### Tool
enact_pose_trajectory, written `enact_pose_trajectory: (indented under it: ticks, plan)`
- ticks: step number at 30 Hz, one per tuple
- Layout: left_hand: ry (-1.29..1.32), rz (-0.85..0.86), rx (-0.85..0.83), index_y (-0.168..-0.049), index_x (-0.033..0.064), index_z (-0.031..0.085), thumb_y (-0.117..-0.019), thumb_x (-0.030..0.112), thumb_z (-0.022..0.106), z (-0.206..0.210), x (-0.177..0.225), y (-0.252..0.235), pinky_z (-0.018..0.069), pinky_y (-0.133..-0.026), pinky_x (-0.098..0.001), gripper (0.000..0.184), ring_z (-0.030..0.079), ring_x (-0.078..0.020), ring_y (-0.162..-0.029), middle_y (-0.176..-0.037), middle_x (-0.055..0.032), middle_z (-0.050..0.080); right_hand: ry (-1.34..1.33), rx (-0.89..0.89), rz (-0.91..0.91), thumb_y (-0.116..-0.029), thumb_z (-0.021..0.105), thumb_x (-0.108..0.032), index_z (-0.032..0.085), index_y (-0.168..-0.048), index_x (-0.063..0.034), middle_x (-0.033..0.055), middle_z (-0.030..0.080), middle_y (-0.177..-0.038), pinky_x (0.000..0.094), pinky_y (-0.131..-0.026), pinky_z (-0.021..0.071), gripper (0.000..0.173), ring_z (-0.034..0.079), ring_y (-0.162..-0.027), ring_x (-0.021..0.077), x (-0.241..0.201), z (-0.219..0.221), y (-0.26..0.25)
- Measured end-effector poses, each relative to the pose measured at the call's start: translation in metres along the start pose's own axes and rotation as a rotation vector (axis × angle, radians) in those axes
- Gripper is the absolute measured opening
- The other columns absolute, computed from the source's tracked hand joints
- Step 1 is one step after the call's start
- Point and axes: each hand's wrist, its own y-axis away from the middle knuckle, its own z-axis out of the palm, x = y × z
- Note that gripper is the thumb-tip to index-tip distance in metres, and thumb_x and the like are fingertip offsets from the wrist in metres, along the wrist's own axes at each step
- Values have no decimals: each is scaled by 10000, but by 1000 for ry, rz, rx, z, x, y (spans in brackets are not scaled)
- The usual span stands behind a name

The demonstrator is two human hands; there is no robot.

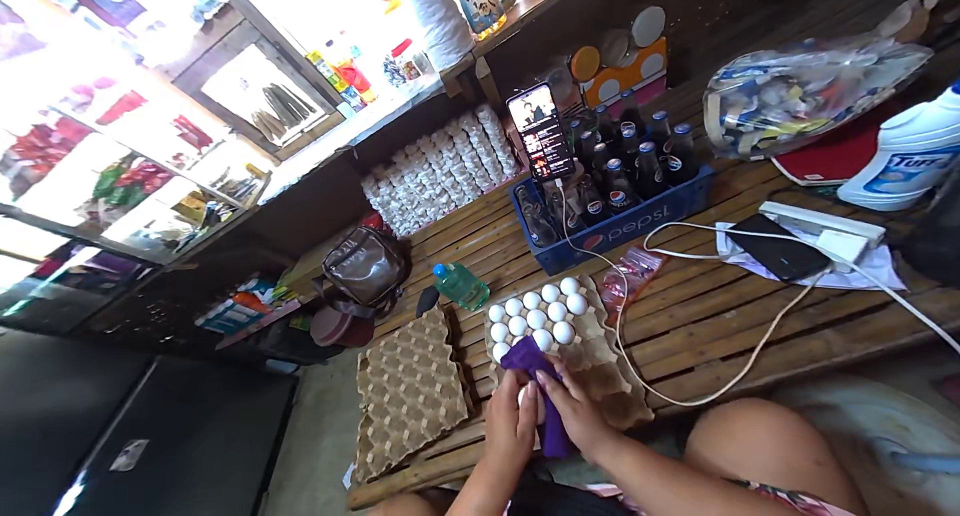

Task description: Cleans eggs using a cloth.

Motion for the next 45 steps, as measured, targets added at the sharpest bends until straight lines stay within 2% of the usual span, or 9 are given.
enact_pose_trajectory:
  ticks: [7, 12, 20, 24, 27, 34, 37, 41, 45]
  plan:
    - [437, -263, 190, -1050, -8, 521, -1074, 243, 347, 6, 1, -7, 520, -820, -196, 307, 587, -11, -869, -944, -20, 560, 139, -65, -238, -1057, 491, -292, 408, -1458, 71, 243, 456, -1461, 305, -1135, 411, 547, 474, -1362, 167, 21, 5, 4]
    - [414, -292, 122, -1140, -44, 495, -1068, 318, 406, 14, 8, -1, 542, -864, -268, 381, 617, -79, -937, -1016, -94, 584, 190, 18, -366, -1030, 547, -308, 502, -1423, 27, 257, 475, -1434, 342, -1142, 403, 518, 463, -1366, 218, 30, 3, -2]
    - [281, -68, -28, -1209, -44, 555, -1045, 356, 516, 14, 14, 5, 567, -860, -257, 435, 651, -69, -943, -1076, -108, 644, -89, 190, 27, -1056, 477, -319, 364, -1472, -34, 130, 540, -1367, 273, -1026, 497, 517, 582, -1209, 93, -1, -1, -6]
    - [492, -234, 113, -1205, -43, 523, -1047, 243, 483, 13, 13, -3, 569, -787, -240, 330, 651, -56, -869, -1009, -55, 638, 68, 87, -290, -1045, 521, -250, 430, -1372, 82, 169, 563, -1302, 253, -1034, 492, 475, 581, -1198, 87, 19, 5, -1]
    - [635, -411, 157, -1224, -31, 438, -1081, 214, 385, 7, 15, -9, 581, -810, -277, 289, 657, -85, -896, -1010, -70, 614, 197, 11, -431, -1016, 581, -298, 524, -1305, 55, 222, 532, -1336, 316, -1092, 443, 460, 518, -1285, 173, 32, 5, -2]
    - [314, -164, -23, -1048, -24, 592, -1083, 403, 380, 11, 7, 1, 553, -724, -239, 477, 613, -35, -751, -844, -20, 615, -9, 151, -98, -1020, 557, -230, 556, -1312, 6, 128, 570, -1301, 264, -1012, 500, 375, 585, -1180, 112, 9, -2, -9]
    - [424, -256, 4, -1081, -39, 582, -1076, 309, 369, 9, 10, -2, 549, -811, -256, 408, 626, -49, -860, -937, -44, 622, 3, 141, -133, -1022, 545, -218, 575, -1313, 23, 156, 571, -1307, 262, -1026, 488, 379, 577, -1197, 120, 12, -1, -6]
    - [725, -536, 169, -1368, -39, 470, -1095, 389, 277, 6, 14, -8, 550, -965, -360, 543, 649, -153, -1094, -1210, -134, 638, 220, -9, -469, -1000, 598, -270, 636, -1329, -44, 223, 511, -1434, 395, -1133, 427, 401, 481, -1363, 232, 27, 2, -1]
    - [552, -411, 96, -1440, -94, 373, -1091, 481, 185, 10, 4, 0, 450, -1097, -318, 699, 551, -135, -1261, -1365, -184, 545, 344, 9, -579, -1020, 582, -298, 662, -1310, -137, 203, 534, -1420, 443, -1141, 412, 341, 472, -1372, 258, 33, 1, -5]
